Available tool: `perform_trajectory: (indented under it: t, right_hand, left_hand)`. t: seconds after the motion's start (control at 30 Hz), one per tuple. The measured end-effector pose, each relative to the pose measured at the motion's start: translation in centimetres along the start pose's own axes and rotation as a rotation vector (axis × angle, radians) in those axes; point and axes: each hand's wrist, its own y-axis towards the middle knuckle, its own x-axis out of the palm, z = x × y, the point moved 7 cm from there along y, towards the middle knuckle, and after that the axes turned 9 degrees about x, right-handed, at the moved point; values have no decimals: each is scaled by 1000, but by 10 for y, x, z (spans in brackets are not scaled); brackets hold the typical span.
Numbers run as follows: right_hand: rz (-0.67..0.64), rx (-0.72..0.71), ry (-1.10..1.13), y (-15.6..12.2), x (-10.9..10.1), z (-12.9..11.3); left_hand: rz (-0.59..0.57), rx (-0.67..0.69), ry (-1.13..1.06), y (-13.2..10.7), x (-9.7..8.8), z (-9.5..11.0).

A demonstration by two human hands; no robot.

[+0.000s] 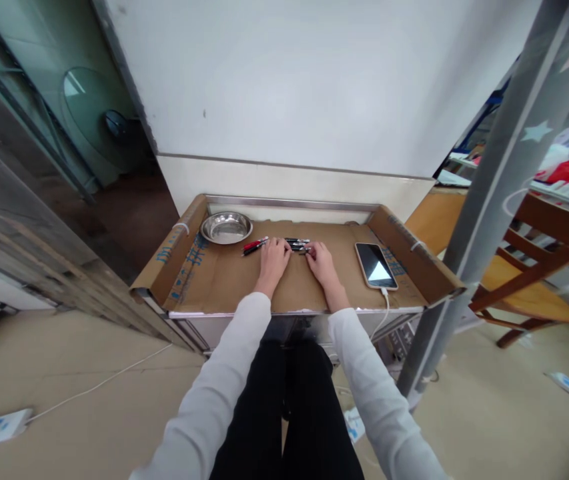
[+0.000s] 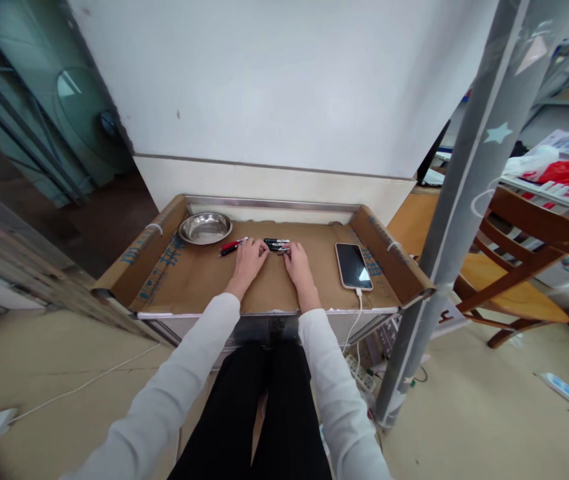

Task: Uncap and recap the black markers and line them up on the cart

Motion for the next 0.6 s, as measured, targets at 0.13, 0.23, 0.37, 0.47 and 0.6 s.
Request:
perform_trajectory:
  t: [0.13,0.23,0.37,0.47,0.6]
  right_hand:
    - [9,-10,-161,3,1,-5]
    - [11,-17,-275,4,1,-10]
    - [-13,-41,-288,0,1,-21]
    - [-44,-88,-293,-4,3,-29]
    - [-99,-109,-339,-1,11,-34]
  left_hand:
    - [168,-180,55,-9,-19,-11]
    - [283,-373,128,-21,-31,-21]
    - [267,-477,162,-26,-29,-25]
    - [247,-477,154,-25,-26,-25]
    - [237,-493,137,-26,-26,-27]
